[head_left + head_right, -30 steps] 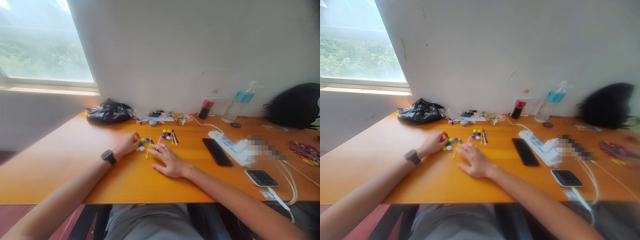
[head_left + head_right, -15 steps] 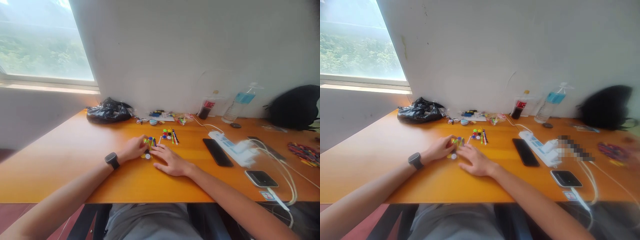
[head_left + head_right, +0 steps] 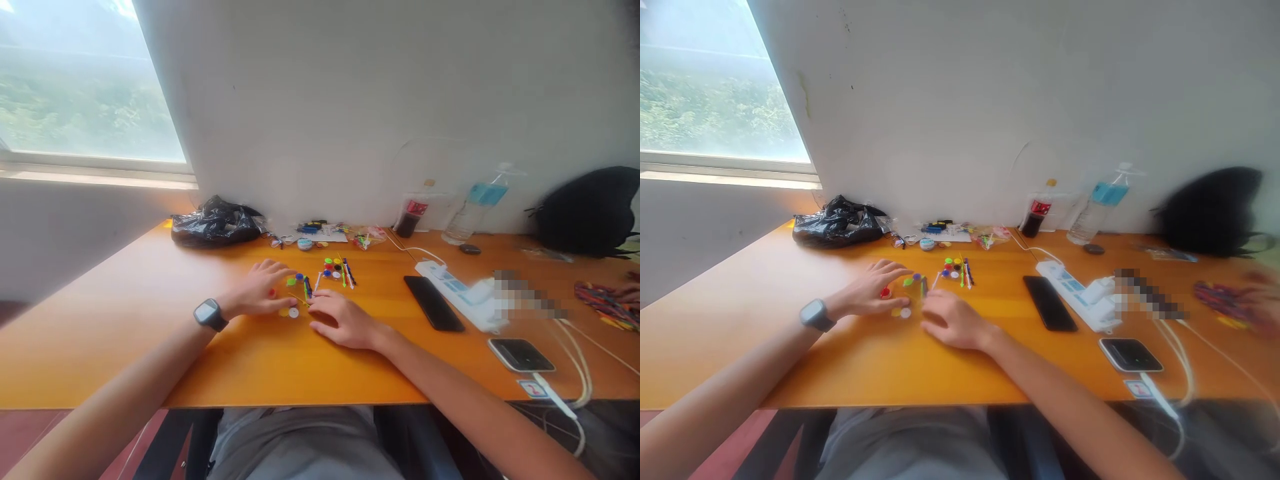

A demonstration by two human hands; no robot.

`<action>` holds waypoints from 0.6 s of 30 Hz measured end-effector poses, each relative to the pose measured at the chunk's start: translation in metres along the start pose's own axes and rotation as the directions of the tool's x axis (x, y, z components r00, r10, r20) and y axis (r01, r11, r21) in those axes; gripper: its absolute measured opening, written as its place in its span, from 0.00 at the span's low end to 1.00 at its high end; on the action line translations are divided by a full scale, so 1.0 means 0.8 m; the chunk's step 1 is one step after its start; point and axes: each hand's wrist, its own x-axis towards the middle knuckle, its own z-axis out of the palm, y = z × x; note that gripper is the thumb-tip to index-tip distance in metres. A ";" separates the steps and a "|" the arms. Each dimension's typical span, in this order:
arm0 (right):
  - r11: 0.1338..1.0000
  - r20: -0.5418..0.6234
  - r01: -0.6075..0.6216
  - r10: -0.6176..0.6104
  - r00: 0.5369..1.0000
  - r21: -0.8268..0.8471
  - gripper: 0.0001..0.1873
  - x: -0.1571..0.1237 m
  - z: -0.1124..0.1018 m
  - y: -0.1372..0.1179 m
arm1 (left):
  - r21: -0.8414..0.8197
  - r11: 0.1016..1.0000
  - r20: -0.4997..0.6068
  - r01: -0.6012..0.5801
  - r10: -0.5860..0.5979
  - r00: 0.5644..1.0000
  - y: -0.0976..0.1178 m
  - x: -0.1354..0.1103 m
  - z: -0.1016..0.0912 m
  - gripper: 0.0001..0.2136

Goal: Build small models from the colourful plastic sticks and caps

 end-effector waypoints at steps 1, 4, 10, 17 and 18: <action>1.000 -0.017 0.004 -0.004 1.000 -0.014 0.09 0.000 -0.002 0.001 | -0.021 0.999 0.035 -0.038 0.038 0.999 0.002 0.000 -0.004 0.33; 0.999 -0.050 0.002 -0.004 0.999 -0.041 0.07 0.000 -0.006 0.005 | -0.063 0.995 0.086 -0.073 0.078 0.993 0.003 -0.001 -0.008 0.36; 0.995 -0.070 -0.039 0.033 0.997 -0.089 0.08 0.000 -0.009 0.008 | -0.002 1.000 -0.012 0.021 -0.021 1.000 0.002 0.007 0.015 0.29; 0.990 -0.072 -0.108 0.101 0.992 -0.091 0.08 -0.001 -0.010 0.010 | 0.019 1.000 -0.108 -0.010 0.012 0.994 0.015 0.008 0.011 0.20; 0.990 -0.078 -0.110 0.104 0.992 -0.086 0.08 -0.001 -0.011 0.011 | 0.014 0.999 -0.103 -0.032 0.033 0.994 0.016 0.007 0.008 0.19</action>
